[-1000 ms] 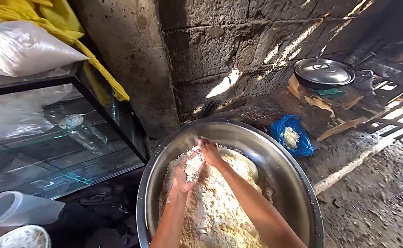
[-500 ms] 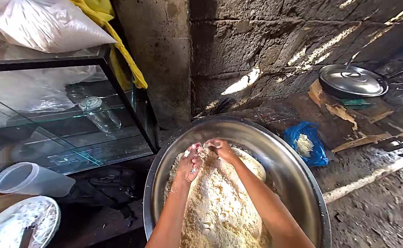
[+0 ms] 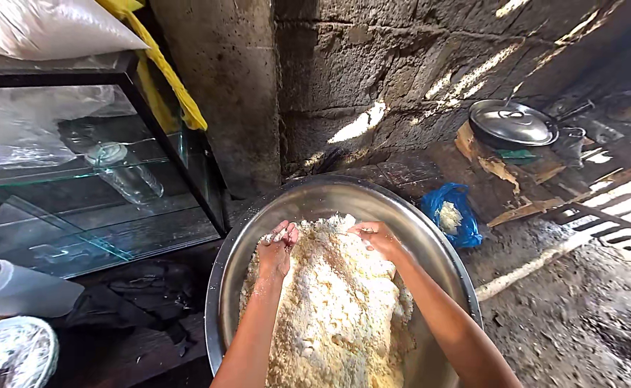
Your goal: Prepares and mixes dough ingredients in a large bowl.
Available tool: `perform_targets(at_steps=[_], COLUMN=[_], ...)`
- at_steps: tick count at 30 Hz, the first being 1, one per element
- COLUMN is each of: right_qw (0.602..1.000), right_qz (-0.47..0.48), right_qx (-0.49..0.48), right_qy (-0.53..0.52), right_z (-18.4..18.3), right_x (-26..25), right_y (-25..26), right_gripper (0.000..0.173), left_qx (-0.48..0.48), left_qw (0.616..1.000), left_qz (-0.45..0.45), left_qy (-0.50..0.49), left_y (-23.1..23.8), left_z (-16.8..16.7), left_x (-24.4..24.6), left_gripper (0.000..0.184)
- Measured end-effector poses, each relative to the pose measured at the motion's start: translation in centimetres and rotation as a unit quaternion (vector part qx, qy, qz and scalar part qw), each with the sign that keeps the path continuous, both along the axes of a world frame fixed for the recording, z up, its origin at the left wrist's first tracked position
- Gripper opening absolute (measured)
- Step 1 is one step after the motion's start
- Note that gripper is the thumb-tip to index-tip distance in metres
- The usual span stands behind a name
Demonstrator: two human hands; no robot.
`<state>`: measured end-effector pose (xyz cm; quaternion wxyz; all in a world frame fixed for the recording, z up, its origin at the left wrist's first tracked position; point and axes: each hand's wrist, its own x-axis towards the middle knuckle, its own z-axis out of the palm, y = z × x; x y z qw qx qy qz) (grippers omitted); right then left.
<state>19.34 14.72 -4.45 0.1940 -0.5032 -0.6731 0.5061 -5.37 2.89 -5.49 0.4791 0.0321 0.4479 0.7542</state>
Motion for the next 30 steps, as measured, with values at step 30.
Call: perform_targets(at_steps=[30], right_qw=[0.968], right_qz=[-0.119], right_qx=[-0.186], right_qy=[0.123], right_z=[1.0], right_x=[-2.5], right_y=[0.0], right_gripper=[0.061], left_qx=[-0.091], left_qw=[0.984], left_qz=[-0.079], left_qy=[0.132], left_y=[0.4], left_z=[-1.3], left_x=[-0.3], left_gripper=[0.024])
